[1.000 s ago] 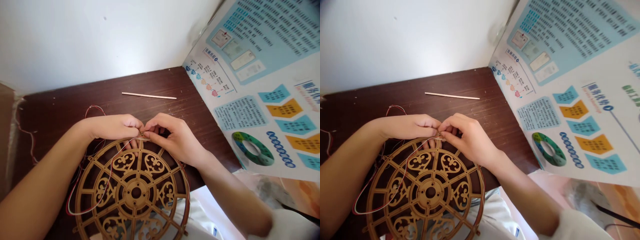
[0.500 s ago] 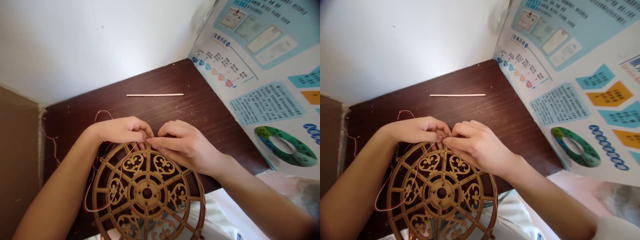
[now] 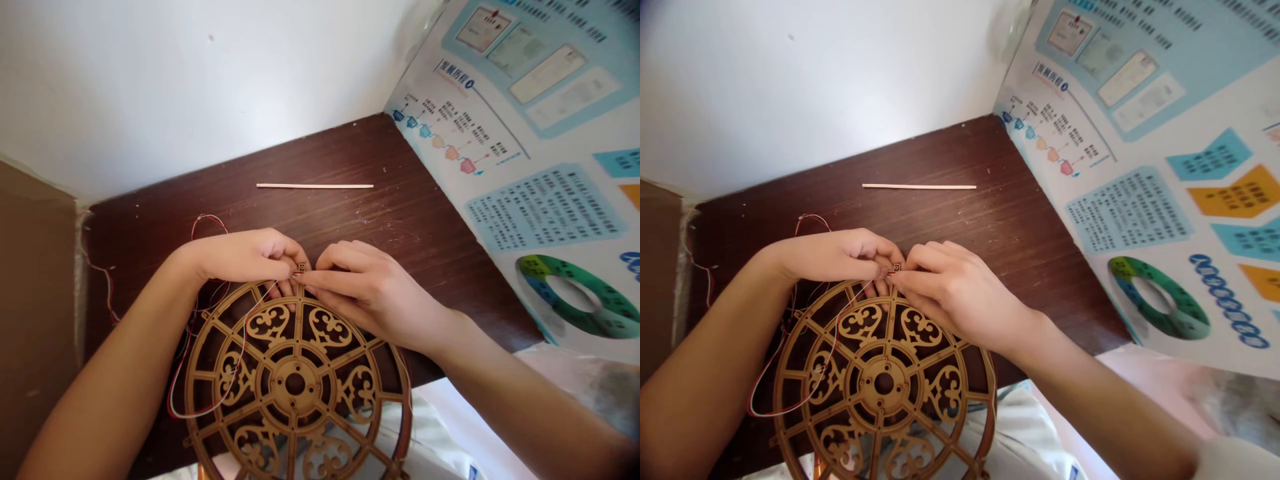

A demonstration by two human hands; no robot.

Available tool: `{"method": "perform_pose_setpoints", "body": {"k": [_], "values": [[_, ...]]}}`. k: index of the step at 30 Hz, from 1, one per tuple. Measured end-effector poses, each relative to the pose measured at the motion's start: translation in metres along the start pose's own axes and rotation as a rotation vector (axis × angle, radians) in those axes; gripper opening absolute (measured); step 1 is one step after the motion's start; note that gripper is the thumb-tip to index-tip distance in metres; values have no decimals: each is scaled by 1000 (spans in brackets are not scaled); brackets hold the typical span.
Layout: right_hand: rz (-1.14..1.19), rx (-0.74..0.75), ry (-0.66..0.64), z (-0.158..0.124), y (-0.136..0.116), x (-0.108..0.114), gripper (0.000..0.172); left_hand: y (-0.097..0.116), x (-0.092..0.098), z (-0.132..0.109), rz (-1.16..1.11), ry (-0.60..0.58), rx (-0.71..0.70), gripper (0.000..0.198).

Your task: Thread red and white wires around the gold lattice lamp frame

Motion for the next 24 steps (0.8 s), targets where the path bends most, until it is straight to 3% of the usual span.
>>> {"method": "perform_pose_setpoints", "body": {"k": [7, 24], "values": [[40, -25, -6, 1, 0, -3, 21, 0, -1, 2, 32, 21, 14, 16], [-127, 46, 6, 2, -4, 2, 19, 0, -1, 1, 60, 44, 1, 17]]}}
Point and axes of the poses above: each hand's wrist, its own z-axis towards the middle knuckle, its own x-axis out of the back of the hand, y = z × x, the point moved 3 cm from there along z, towards the middle knuckle, and after that the axes turned 5 degrees about -x, right-handed, at the moved point
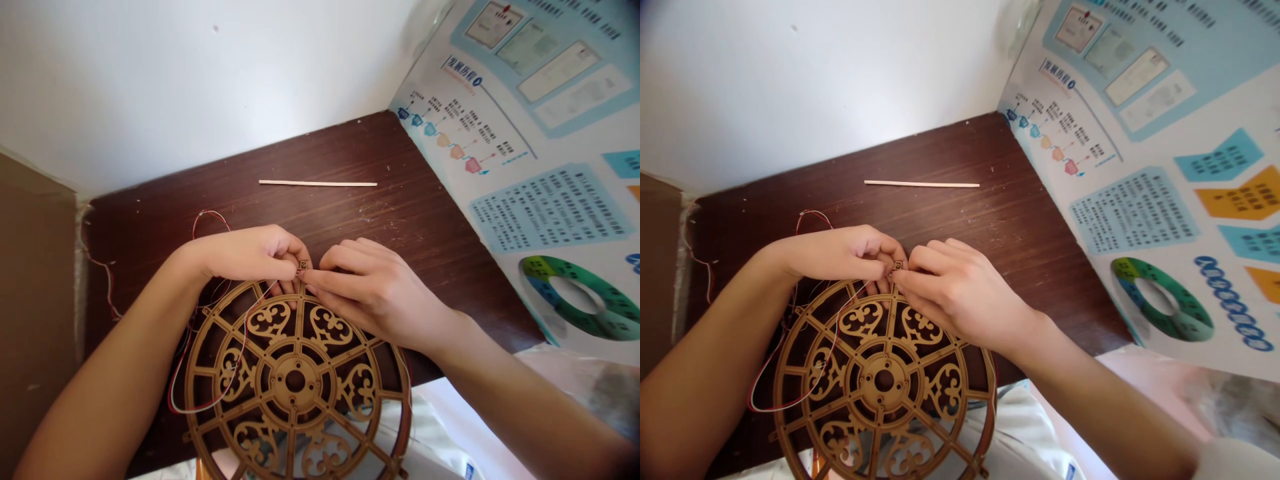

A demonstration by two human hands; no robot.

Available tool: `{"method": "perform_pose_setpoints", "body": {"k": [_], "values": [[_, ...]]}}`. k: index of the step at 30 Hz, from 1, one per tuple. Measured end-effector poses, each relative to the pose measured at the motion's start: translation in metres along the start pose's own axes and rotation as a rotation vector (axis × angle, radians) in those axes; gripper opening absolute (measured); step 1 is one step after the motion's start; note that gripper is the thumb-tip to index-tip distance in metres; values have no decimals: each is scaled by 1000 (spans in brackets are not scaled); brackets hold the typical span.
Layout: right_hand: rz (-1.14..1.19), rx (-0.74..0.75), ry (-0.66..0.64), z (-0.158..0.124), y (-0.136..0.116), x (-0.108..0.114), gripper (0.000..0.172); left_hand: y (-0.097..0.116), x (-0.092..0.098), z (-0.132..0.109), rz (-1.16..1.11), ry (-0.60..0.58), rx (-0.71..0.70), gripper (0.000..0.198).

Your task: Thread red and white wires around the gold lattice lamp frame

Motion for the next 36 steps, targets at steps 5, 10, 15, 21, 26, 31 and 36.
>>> {"method": "perform_pose_setpoints", "body": {"k": [5, 10, 15, 21, 26, 31, 36], "values": [[-9, -13, -29, -1, -1, 0, 21, 1, 0, 0, 4, 6, -2, 18], [-53, -22, -57, 0, -3, 0, 23, 0, 0, -1, 25, 16, -5, 16], [-50, -25, -46, 0, -3, 0, 23, 1, 0, 0, 48, 27, -9, 14], [-46, -4, 4, 0, -1, 0, 22, 1, 0, 0, 16, 13, -1, 17], [-9, 4, 43, 0, 0, 3, 18, -3, 1, 0, -15, -17, -9, 18], [14, 18, 7, -1, 1, 1, 16, -2, 2, 1, 1, -20, 3, 17], [41, 12, 10, -2, 0, -2, 16, -1, 1, 0, 8, -29, 6, 16]]}}
Point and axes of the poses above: each hand's wrist, its own z-axis towards the middle knuckle, its own x-axis out of the back of the hand, y = z × x, the point moved 3 cm from there along z, towards the middle knuckle, and after that the axes turned 5 degrees about -x, right-handed, at the moved point
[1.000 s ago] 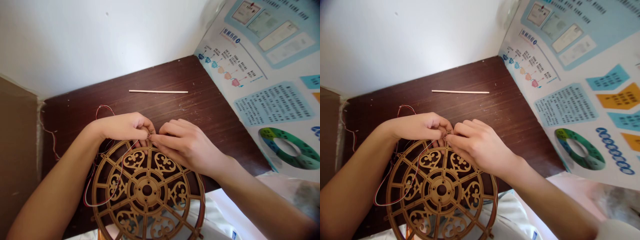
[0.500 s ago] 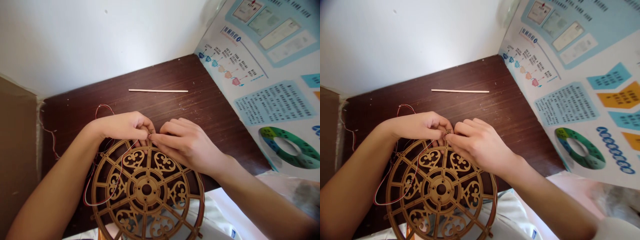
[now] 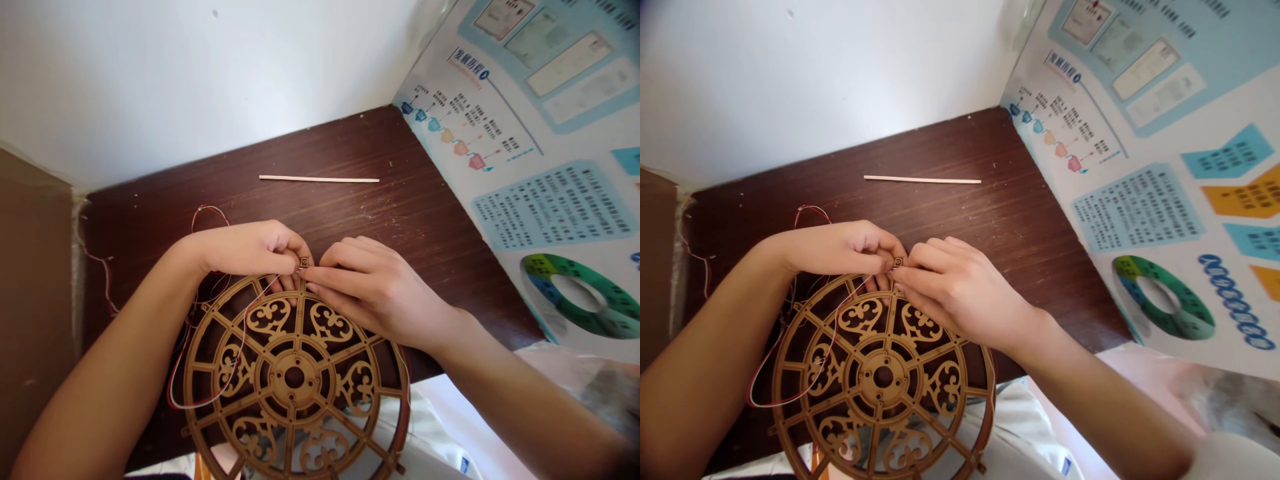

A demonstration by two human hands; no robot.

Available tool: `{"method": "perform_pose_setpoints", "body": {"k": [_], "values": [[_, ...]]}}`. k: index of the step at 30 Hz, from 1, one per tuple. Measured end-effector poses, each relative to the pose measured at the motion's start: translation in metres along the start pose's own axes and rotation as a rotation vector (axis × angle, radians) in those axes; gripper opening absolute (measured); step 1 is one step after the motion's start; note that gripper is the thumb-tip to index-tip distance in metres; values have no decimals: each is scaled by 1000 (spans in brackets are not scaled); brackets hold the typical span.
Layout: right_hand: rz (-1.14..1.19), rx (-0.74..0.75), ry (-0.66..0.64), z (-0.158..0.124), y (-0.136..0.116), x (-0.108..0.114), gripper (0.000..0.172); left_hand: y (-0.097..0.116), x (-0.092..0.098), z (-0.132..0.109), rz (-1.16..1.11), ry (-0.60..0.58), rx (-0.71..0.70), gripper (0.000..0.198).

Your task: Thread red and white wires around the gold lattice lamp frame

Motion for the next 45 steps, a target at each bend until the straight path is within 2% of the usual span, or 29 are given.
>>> {"method": "perform_pose_setpoints", "body": {"k": [20, 28, 45], "values": [[197, -128, -20, -1, 0, -3, 21, 0, 1, 0, -9, 10, 23, 19], [298, -226, -18, 0, 0, -4, 20, 0, 0, 0, 11, 13, 19, 18], [304, -240, -20, 1, 0, -3, 21, 1, 0, -1, 1, -8, 1, 17]]}}
Point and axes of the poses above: each hand's wrist, its own z-axis towards the middle knuckle, its own x-axis out of the back of the hand, y = z × x, the point moved 3 cm from there along z, towards the middle knuckle, and after that the axes turned 5 degrees about -x, right-handed, at the moved point
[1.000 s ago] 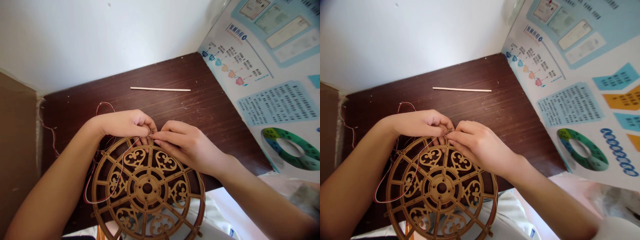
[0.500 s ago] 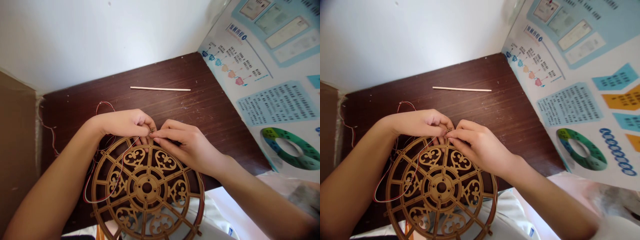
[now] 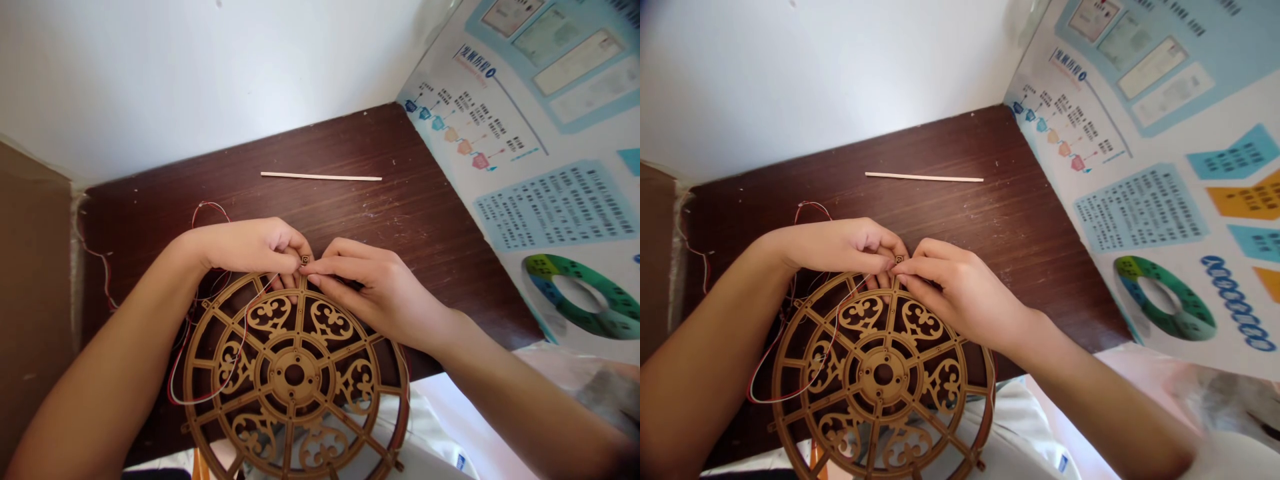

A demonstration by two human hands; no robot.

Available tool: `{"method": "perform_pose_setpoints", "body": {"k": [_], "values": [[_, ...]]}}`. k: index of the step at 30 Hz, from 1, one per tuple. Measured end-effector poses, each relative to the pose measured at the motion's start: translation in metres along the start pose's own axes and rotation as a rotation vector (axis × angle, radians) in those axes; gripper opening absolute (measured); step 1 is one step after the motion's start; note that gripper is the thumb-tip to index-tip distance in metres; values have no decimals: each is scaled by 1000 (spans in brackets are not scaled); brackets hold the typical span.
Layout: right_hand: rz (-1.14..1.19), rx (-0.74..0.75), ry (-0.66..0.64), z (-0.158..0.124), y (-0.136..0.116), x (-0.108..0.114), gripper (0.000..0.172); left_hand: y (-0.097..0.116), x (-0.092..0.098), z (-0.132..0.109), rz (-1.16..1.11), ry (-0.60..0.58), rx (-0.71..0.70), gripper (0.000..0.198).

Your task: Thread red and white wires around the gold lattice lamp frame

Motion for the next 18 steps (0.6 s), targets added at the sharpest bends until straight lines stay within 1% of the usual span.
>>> {"method": "perform_pose_setpoints", "body": {"k": [5, 8, 11, 18], "values": [[-6, 17, 2, 1, -1, 0, 22, -1, 1, 1, 3, 7, 5, 18], [-31, 39, 33, 1, -2, 3, 20, -2, 0, 2, -2, 8, 4, 18], [-79, 72, 50, 1, -2, 4, 19, -2, 0, 2, -20, 8, 6, 18], [-233, 159, 19, 0, 0, 4, 20, -3, 0, 3, -23, 15, 7, 20]]}}
Point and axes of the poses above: each hand's wrist, its own z-axis towards the middle knuckle, its own x-axis out of the back of the hand, y = z × x, the point moved 3 cm from there along z, towards the middle knuckle, and after that the axes turned 5 degrees about -x, right-handed, at the moved point
